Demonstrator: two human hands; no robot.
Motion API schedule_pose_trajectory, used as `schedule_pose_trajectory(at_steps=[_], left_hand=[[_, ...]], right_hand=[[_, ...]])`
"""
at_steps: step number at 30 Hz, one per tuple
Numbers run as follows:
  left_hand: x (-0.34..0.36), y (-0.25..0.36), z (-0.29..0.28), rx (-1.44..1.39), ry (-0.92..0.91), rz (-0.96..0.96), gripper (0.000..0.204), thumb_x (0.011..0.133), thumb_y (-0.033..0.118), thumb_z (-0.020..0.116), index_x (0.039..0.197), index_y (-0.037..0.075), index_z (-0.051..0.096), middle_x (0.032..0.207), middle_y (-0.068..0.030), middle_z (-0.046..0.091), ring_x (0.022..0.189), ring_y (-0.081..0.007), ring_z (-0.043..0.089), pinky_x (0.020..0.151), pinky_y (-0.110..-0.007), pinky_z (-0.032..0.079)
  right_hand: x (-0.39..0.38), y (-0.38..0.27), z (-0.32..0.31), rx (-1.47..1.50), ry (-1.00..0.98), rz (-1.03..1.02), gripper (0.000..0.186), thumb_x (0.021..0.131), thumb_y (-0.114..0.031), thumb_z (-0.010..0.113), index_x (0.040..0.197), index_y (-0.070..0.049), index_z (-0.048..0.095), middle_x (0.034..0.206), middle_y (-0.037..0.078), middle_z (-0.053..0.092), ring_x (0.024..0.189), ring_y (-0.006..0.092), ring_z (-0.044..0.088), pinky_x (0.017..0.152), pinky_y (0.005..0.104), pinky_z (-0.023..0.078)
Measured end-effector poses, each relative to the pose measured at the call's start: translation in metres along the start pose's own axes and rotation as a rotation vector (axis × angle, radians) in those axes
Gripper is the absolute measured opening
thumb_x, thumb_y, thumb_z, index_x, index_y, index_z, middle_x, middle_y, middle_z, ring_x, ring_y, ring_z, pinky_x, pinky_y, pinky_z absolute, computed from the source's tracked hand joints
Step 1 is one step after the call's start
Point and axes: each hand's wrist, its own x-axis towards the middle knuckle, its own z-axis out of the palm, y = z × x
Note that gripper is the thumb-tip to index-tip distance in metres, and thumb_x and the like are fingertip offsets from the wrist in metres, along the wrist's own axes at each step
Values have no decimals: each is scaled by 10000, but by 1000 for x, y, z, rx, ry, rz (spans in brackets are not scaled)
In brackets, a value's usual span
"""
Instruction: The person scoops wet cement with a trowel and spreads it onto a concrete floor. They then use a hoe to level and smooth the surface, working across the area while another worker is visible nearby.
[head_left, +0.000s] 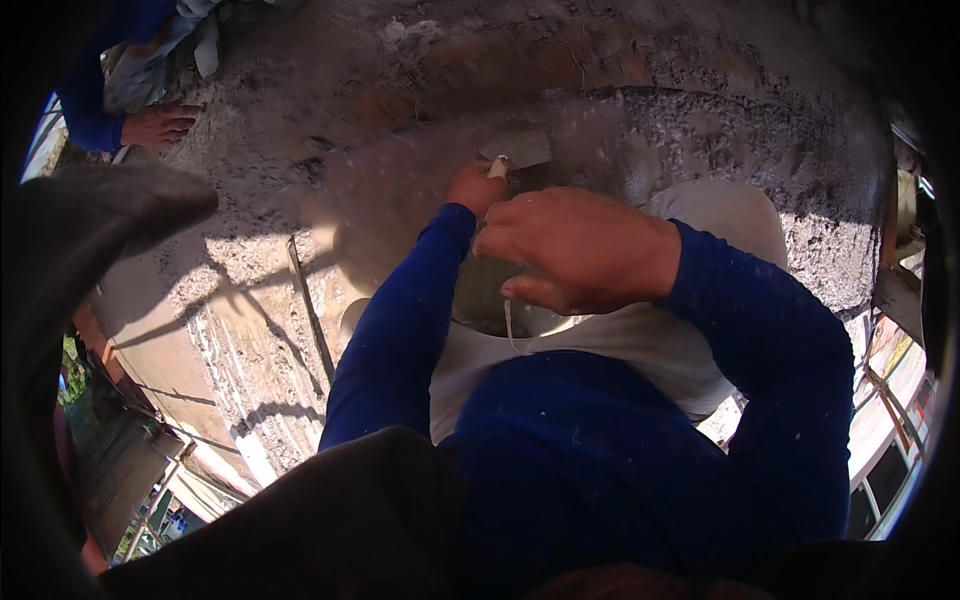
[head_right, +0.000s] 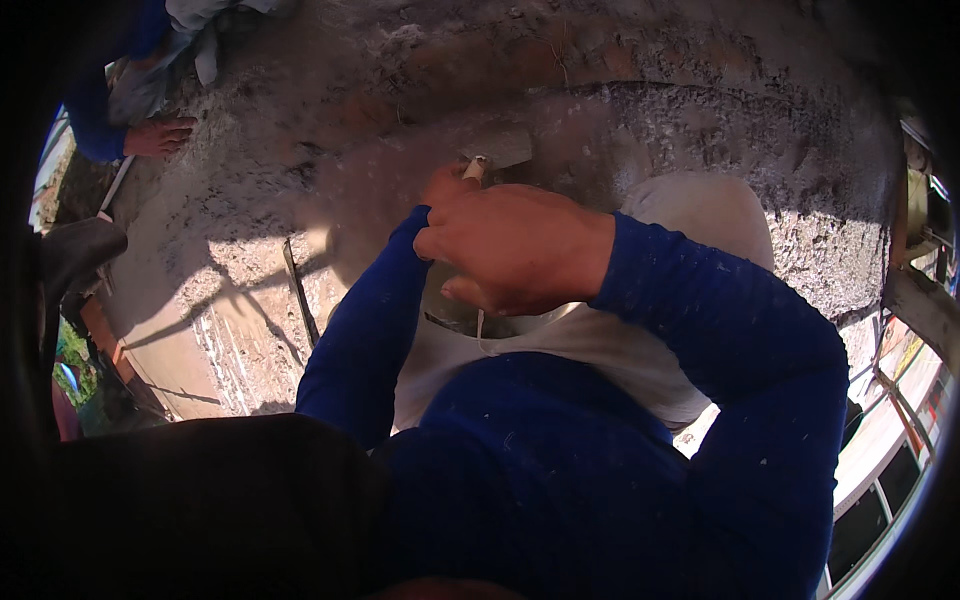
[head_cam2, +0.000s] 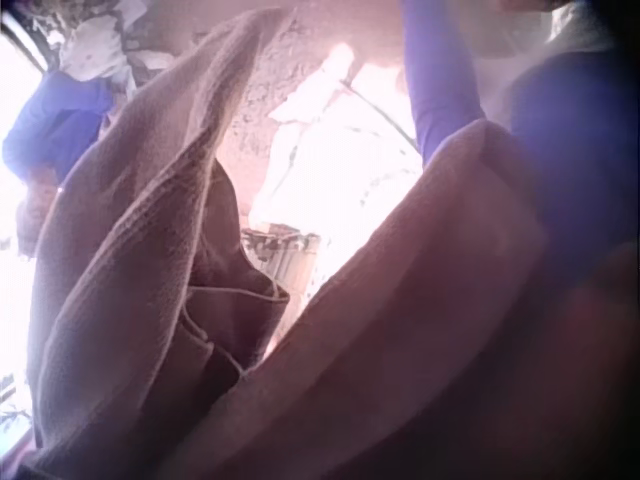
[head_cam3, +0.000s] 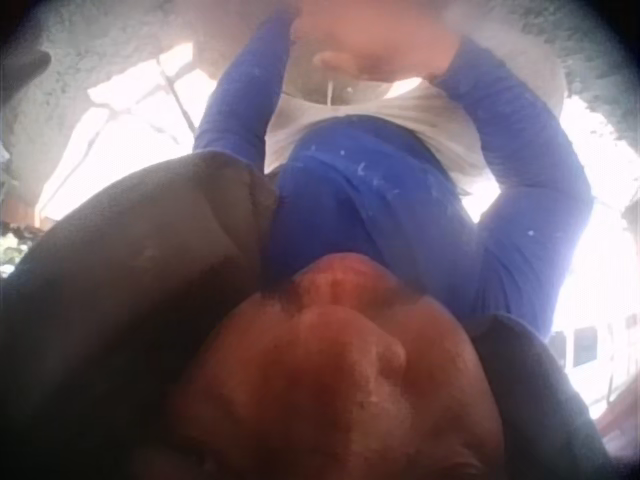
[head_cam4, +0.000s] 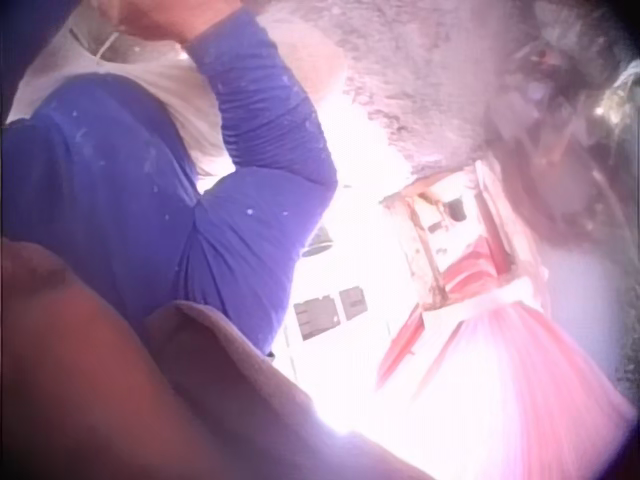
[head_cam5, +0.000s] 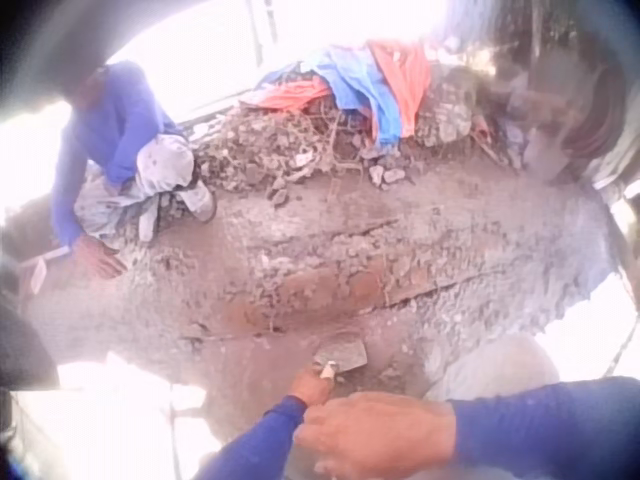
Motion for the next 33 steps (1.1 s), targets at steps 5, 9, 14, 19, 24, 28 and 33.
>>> schedule_pose_trajectory(at_steps=[5,9,14,19,24,28,33], left_hand=[[-4,-79,-12,-205,-77,159,473,916,205,707,1337,-12,704,1066,-179,790,890,-261,773,824,-405,583],[-18,9,-13,-149,-145,28,374,933,167,679,1248,-32,718,982,-155,776,816,-205,753,754,-380,580],[42,60,12,-46,-218,-59,260,936,173,669,1098,-22,725,834,-115,734,684,-178,700,654,-365,548],[29,26,15,-46,-159,23,303,953,257,680,1107,0,727,834,-99,746,684,-184,705,656,-377,550],[-7,30,-7,7,-129,81,317,962,276,679,1133,11,712,836,-96,745,685,-201,719,637,-387,549],[34,63,13,11,-216,-88,279,970,249,657,1090,1,701,826,-97,739,647,-206,716,555,-374,521],[65,65,28,-82,-229,-113,301,988,262,654,1134,2,697,782,-88,697,572,-184,646,507,-358,482]], right_hand=[[1,-3,-9,5,47,-41,377,948,-266,730,1256,-59,657,1175,145,666,1122,380,658,984,503,520],[-9,3,-4,6,66,-34,342,941,-252,739,1199,-43,657,1123,145,664,1074,378,674,944,501,537],[-5,7,-1,-44,99,-77,265,918,-230,761,1063,-27,672,1063,150,682,1022,368,700,874,488,566],[-11,8,-13,21,103,-78,330,926,-240,749,1170,-37,663,1083,143,674,1082,374,667,938,502,537],[-17,8,-14,84,101,-63,359,921,-238,750,1206,-37,663,1111,143,676,1093,385,659,965,513,524],[-13,7,-16,50,34,-25,338,910,-236,758,1168,-36,670,1098,143,673,1074,382,670,944,515,533],[-13,4,-13,41,24,-19,309,904,-235,761,1119,-36,666,1078,136,669,1055,384,676,918,511,540]])
